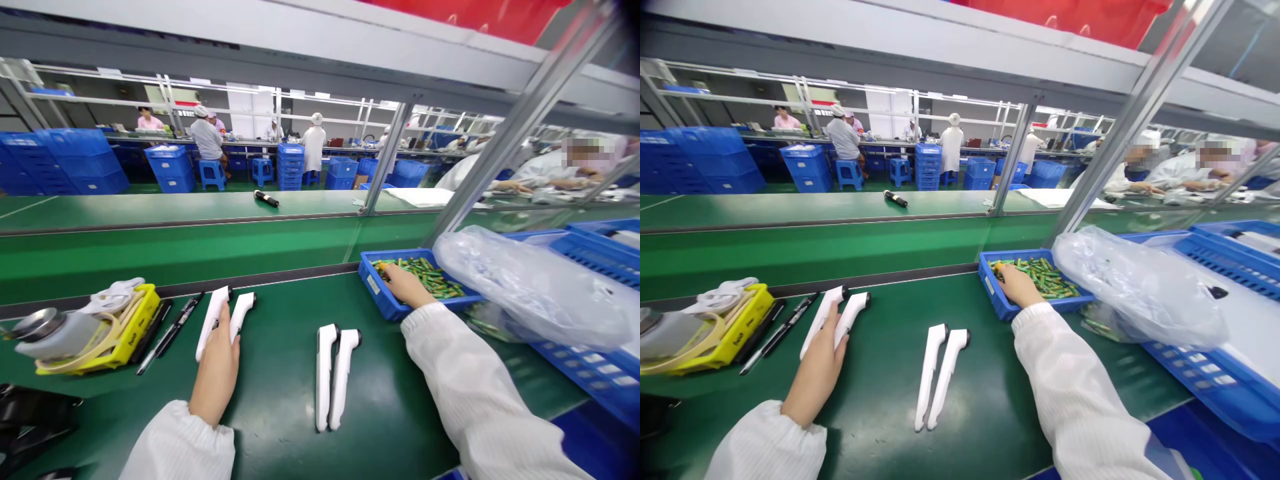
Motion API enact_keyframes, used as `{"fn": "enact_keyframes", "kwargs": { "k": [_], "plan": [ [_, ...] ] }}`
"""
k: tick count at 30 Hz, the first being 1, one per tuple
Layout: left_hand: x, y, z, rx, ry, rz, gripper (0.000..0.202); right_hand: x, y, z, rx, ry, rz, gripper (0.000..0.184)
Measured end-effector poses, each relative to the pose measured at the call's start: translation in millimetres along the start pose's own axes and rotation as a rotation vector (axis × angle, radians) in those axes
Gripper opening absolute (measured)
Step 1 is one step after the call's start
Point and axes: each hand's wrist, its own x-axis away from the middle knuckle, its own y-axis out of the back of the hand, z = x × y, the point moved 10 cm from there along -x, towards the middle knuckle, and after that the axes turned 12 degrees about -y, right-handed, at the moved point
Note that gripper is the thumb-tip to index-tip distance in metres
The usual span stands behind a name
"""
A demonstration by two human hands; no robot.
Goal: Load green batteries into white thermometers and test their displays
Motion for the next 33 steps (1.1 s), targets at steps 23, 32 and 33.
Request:
{"fn": "enact_keyframes", "kwargs": {
  "k": [23,32,33],
  "plan": [
    [43,-84.1,-22,0.747,0.37,0.256,0.043,78,55,32,-1.253,0.046,-0.241,0.03],
    [53,-89.1,-42,1.256,0.543,0.347,0.043,162,34,130,-1.371,0.319,0.032,0.015],
    [52,-88.8,-45,1.278,0.522,0.343,0.039,167,30,135,-1.375,0.328,0.058,0.014]
  ]
}}
